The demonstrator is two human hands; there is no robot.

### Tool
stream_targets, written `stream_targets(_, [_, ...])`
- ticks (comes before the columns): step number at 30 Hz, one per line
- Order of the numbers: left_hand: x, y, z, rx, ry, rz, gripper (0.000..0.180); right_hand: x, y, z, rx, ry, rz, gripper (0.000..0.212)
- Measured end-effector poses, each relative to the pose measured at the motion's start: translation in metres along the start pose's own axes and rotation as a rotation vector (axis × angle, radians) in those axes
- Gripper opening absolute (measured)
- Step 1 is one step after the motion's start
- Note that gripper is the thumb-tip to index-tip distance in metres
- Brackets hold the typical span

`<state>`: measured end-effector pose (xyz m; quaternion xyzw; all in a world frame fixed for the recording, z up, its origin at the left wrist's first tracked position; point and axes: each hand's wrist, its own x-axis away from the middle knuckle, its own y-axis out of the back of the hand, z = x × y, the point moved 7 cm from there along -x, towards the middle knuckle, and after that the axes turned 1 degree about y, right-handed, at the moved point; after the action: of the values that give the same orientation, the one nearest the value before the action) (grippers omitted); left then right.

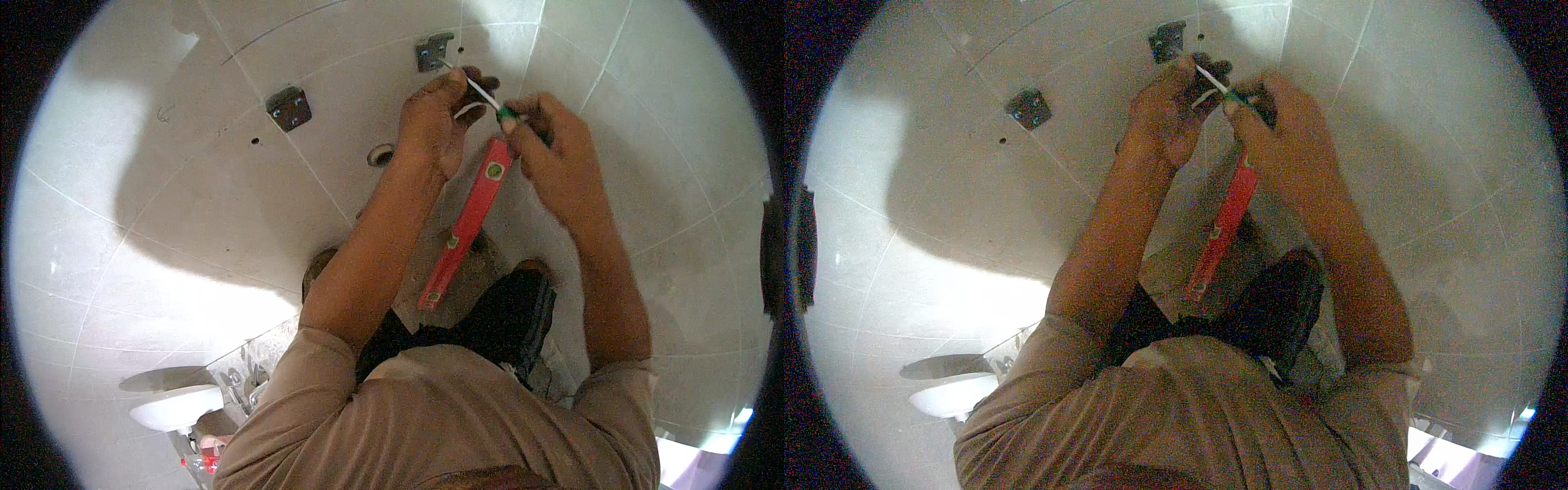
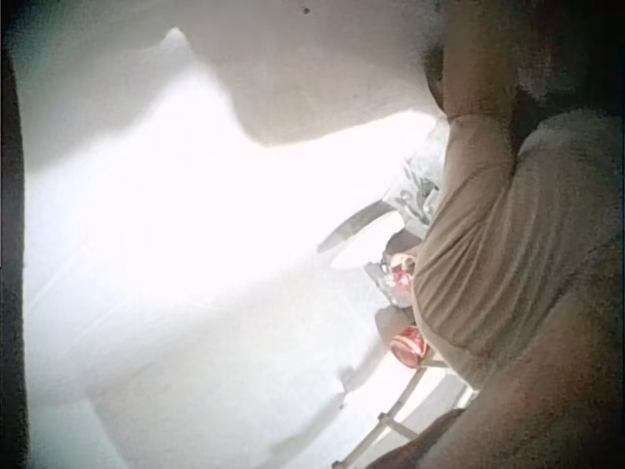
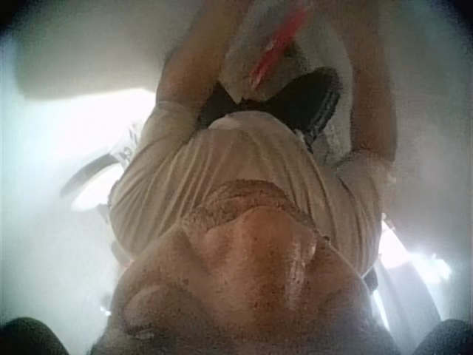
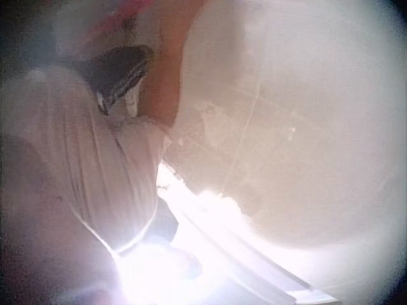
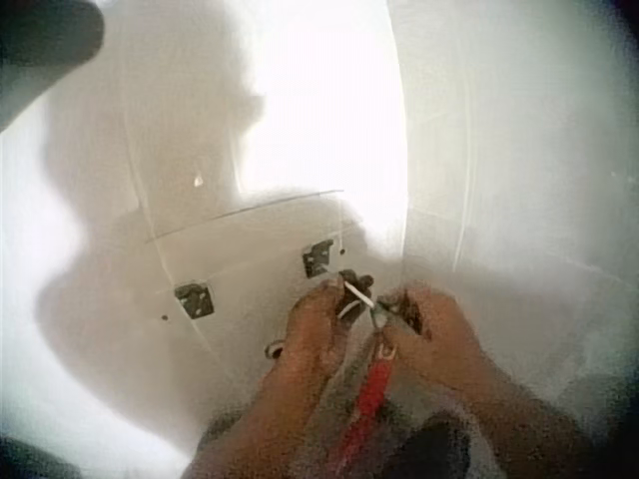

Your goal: The person places a spirit level against the mounting holes of a ceramic fixture on a tiled wall, verifies the alignment, and then tightens a screw into a wall mount using a screwdriver.

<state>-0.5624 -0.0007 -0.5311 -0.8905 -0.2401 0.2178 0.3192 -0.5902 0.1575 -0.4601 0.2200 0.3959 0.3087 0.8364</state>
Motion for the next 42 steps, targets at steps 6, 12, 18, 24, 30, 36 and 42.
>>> stream_targets(6, [-0.016,0.001,0.002,-0.252,-0.012,-0.052,0.024,0.011,-0.019,-0.041,-0.215,-0.093,-0.171,0.024])
stream_targets(12, [-0.022,0.005,-0.002,-0.298,-0.055,-0.08,0.023,0.007,-0.021,-0.046,-0.314,-0.08,-0.177,0.022])
stream_targets(18, [-0.031,0.013,-0.004,-0.345,-0.065,-0.086,0.028,-0.001,-0.025,-0.046,-0.325,-0.111,-0.152,0.023])
stream_targets(24, [-0.031,0.007,-0.004,-0.213,0.009,-0.076,0.024,-0.008,-0.028,-0.057,-1.059,-0.555,0.118,0.021])
stream_targets(30, [-0.019,-0.008,-0.007,-0.081,0.052,-0.1,0.024,-0.009,-0.018,-0.034,-1.046,-0.596,0.166,0.017])
stream_targets(36, [-0.03,-0.002,0.015,0.18,0.027,-0.021,0.016,-0.014,-0.002,-0.002,0.235,0.188,-0.089,0.018])
stream_targets(42, [-0.036,0.001,0.025,0.367,0.046,-0.11,0.012,-0.005,-0.008,-0.015,-0.576,-0.438,0.065,0.02])
